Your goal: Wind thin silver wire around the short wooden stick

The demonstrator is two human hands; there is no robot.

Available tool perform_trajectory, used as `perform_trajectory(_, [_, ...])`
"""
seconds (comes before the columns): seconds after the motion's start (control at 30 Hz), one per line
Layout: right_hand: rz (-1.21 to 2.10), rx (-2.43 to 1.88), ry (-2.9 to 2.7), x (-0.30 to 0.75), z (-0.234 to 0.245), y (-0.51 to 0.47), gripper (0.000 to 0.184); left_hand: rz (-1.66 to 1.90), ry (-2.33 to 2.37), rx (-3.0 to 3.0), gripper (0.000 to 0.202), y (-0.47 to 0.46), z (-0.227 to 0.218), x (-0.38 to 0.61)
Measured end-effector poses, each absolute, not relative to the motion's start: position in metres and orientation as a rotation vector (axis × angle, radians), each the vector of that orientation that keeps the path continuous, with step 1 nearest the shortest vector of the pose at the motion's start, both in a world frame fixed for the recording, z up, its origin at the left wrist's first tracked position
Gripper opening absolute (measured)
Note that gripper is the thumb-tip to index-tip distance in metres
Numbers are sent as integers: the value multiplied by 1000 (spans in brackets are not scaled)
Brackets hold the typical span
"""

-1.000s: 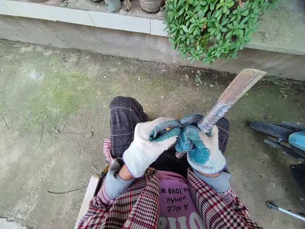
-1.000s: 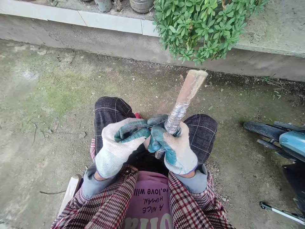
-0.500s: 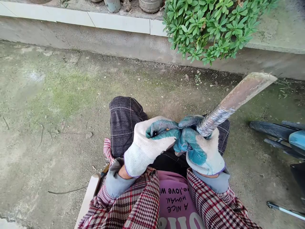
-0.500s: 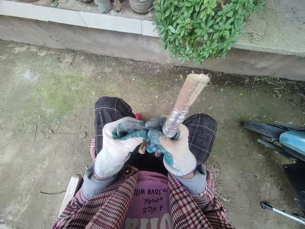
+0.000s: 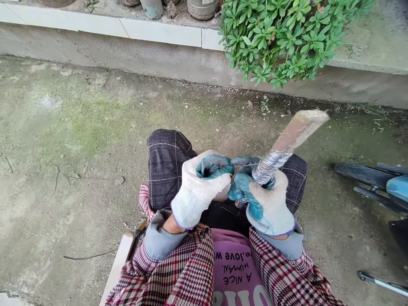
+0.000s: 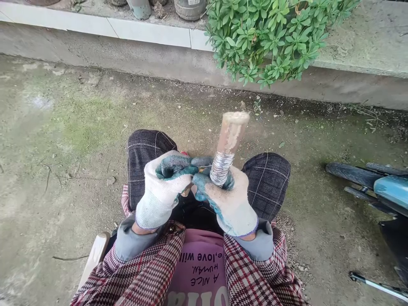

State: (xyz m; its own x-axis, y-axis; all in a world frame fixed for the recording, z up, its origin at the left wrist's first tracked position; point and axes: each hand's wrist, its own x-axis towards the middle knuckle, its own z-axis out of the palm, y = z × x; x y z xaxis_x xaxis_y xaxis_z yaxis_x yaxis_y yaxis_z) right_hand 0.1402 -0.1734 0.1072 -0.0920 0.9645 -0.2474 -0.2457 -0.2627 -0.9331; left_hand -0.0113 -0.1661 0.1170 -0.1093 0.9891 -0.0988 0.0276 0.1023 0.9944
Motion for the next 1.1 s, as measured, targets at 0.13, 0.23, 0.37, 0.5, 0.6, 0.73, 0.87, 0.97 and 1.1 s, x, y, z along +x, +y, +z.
perform_trajectory(0.13, [1552, -1159, -928, 146, 99, -168, 44, 1262, 1351, 1067, 9, -161, 112, -14])
perform_trajectory(0.23, [1572, -1191, -945, 154, 89, -166, 41, 1279, 1331, 994, 10, -157, 105, -16])
perform_trajectory(0.37, [1565, -1189, -903, 164, 78, -162, 31, 1180, 1262, 951, 9, -152, 97, -14])
perform_trajectory(0.5, [1399, -1287, -969, 178, 60, -142, 36, 1008, 1237, 971, 13, -147, 81, -6])
perform_trajectory(0.6, [1113, -1506, -1315, 193, 41, -116, 31, 899, 1263, 1091, 17, -142, 61, -4])
perform_trajectory(0.73, [776, -1799, -2304, 205, 33, -79, 39, 706, 1389, 1391, 12, -126, 41, -12])
perform_trajectory(0.87, [754, -1804, -3043, 205, 51, -51, 39, 499, 1444, 1517, 15, -101, 29, -24])
perform_trajectory(0.97, [947, -1677, -3149, 213, 61, -35, 22, 406, 1345, 1511, 17, -81, 21, -29])
perform_trajectory(1.1, [1815, -1223, -2707, 234, 48, -20, 10, 422, 1057, 1382, 17, -60, 17, -33])
